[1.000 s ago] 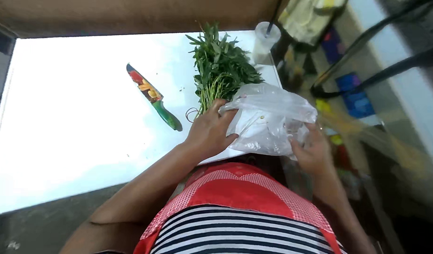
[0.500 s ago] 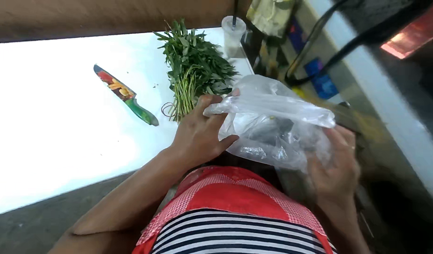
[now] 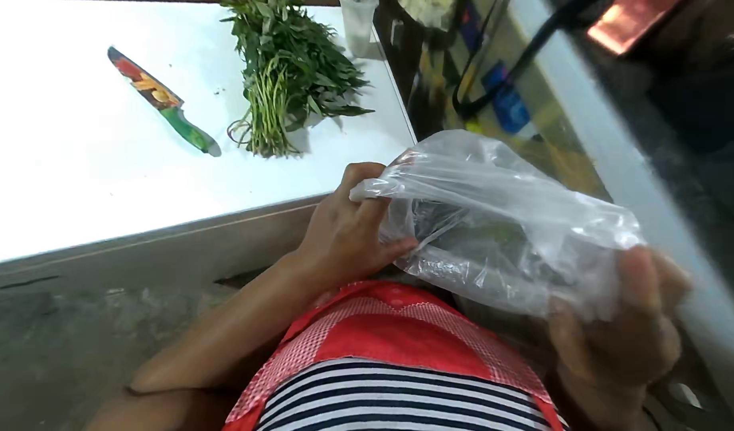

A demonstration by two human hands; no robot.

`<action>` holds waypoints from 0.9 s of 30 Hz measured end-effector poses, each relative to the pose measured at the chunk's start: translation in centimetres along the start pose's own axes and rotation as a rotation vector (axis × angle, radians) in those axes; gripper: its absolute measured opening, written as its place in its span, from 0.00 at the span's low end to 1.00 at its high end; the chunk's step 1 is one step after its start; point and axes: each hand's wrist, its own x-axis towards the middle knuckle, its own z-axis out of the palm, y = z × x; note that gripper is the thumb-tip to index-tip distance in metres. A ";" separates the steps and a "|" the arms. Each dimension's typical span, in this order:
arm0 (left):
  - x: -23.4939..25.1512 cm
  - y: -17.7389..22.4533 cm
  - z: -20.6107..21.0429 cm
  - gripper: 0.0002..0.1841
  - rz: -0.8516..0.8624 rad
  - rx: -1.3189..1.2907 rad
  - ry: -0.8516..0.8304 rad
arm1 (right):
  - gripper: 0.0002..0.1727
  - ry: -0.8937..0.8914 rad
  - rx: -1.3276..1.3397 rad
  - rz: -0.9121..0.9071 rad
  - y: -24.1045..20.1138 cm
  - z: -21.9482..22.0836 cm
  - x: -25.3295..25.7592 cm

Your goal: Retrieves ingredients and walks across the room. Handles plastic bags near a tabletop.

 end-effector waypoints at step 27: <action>-4.0 1.7 0.5 0.10 -0.261 -0.009 -0.373 | 0.65 -0.396 0.432 0.044 4.4 4.8 1.2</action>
